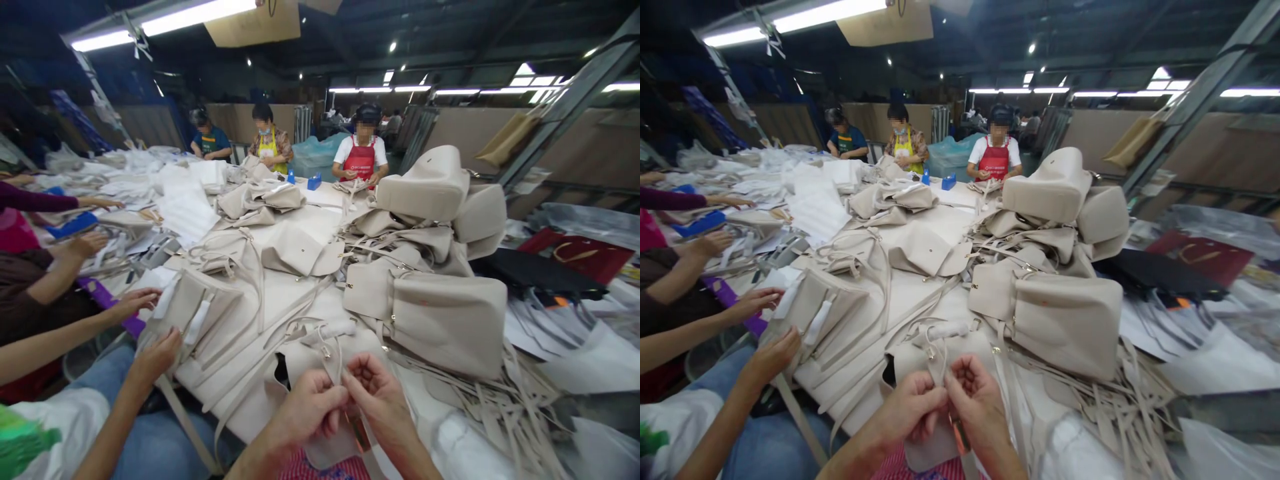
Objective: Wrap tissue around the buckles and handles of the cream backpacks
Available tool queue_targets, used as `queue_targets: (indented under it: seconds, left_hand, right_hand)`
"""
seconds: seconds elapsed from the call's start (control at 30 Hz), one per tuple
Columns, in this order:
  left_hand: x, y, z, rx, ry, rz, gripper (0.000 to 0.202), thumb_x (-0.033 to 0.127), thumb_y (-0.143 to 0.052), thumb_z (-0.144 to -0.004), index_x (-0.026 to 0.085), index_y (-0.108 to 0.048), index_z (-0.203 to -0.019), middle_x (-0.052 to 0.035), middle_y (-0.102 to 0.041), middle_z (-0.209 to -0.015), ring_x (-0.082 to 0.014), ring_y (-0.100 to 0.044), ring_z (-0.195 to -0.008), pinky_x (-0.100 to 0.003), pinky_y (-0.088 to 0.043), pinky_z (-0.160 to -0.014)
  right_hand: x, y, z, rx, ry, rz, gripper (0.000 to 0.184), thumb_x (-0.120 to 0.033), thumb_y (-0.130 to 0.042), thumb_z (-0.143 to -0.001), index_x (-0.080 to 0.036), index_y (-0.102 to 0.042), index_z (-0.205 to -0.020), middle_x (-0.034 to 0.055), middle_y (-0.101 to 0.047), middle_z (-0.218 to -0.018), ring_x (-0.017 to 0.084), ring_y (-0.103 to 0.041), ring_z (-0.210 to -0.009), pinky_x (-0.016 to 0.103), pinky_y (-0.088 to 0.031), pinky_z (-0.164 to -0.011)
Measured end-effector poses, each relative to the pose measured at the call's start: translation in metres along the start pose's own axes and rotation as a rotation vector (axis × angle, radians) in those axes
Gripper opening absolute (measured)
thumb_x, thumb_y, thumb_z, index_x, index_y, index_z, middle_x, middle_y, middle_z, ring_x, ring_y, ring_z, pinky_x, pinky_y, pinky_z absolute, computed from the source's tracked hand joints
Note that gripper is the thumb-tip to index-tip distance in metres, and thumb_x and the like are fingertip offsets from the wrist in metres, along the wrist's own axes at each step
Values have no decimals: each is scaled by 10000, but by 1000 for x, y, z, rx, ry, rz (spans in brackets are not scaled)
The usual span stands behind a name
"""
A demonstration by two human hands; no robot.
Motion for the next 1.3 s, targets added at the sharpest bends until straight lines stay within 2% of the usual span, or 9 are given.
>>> queue_targets:
  seconds: [0.07, 0.13, 0.27, 0.43, 0.63, 0.77, 0.87, 1.1, 1.3]
  left_hand:
    - [-2, 0, 1, -17, 36, 25, 307, 474, -556, -742, 194, -523, -621, 57, -444, -355, -76, -284, -290, -217, -176, -355]
    - [2, 9, 6, 91, -12, -92, 299, 451, -549, -768, 205, -507, -602, 46, -450, -368, -94, -330, -319, -226, -205, -385]
    - [32, 23, 27, 436, -459, -606, 301, 303, -572, -829, 206, -511, -551, 1, -523, -496, -127, -467, -489, -241, -280, -497]
    - [53, 8, 50, 666, -957, -1079, 278, 165, -505, -878, 193, -558, -606, -35, -590, -651, -156, -532, -630, -244, -388, -565]
    - [52, -6, 56, 606, -1367, -1211, 200, 78, -460, -889, 139, -650, -879, -97, -689, -987, -189, -601, -982, -291, -517, -835]
    - [50, -3, 55, 628, -1381, -1198, 216, 86, -444, -905, 130, -654, -892, -88, -696, -903, -173, -613, -921, -274, -536, -803]
    - [52, 1, 55, 625, -1364, -1185, 195, 105, -462, -910, 127, -655, -892, -83, -692, -872, -162, -620, -888, -263, -539, -801]
    - [49, -2, 47, 458, -1341, -1272, 215, 120, -420, -930, 108, -634, -914, -109, -693, -898, -184, -634, -836, -302, -556, -746]
    - [49, 1, 36, 463, -1251, -1234, 189, 135, -422, -928, 132, -601, -868, -93, -654, -818, -166, -604, -712, -275, -538, -619]
  right_hand:
    - [-1, 0, 2, 6, -17, -25, 357, -408, -806, -619, -204, -515, -658, -64, -524, -568, 87, -495, -504, 188, -401, -461]
    - [0, 2, 7, 14, -86, -64, 391, -391, -805, -611, -212, -459, -640, -89, -479, -523, 71, -455, -445, 179, -367, -429]
    - [1, 2, 17, -21, -206, -100, 348, -348, -745, -676, -223, -419, -676, -106, -472, -492, 62, -440, -378, 173, -340, -408]
    - [8, -1, 14, 12, -133, -52, 334, -330, -764, -638, -215, -462, -723, -102, -486, -525, 58, -413, -395, 167, -331, -389]
    - [2, 0, 15, 33, 119, 195, 440, -301, -654, -750, -198, -579, -1172, -67, -502, -616, 92, -451, -474, 201, -381, -452]
    - [-23, -2, 25, -36, 448, 527, 353, -205, -516, -853, -243, -644, -1181, 25, -624, -793, 151, -585, -686, 242, -484, -626]
    - [-34, -5, 31, -71, 592, 592, 294, -156, -481, -866, -247, -699, -1041, 17, -599, -738, 147, -593, -684, 218, -482, -615]
    - [-35, -9, 27, -66, 567, 620, 217, -123, -475, -865, -213, -673, -878, 15, -613, -743, 142, -592, -702, 212, -470, -640]
    - [-29, -11, 25, -97, 422, 604, 181, -189, -491, -865, -207, -672, -861, 16, -629, -747, 149, -593, -681, 227, -451, -618]
Point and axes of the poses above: each hand's wrist, its own z-axis away from the middle knuckle, its own y-axis out of the back of the hand, x = y × z, the point moved 5 cm from there along -z, towards the middle knuckle
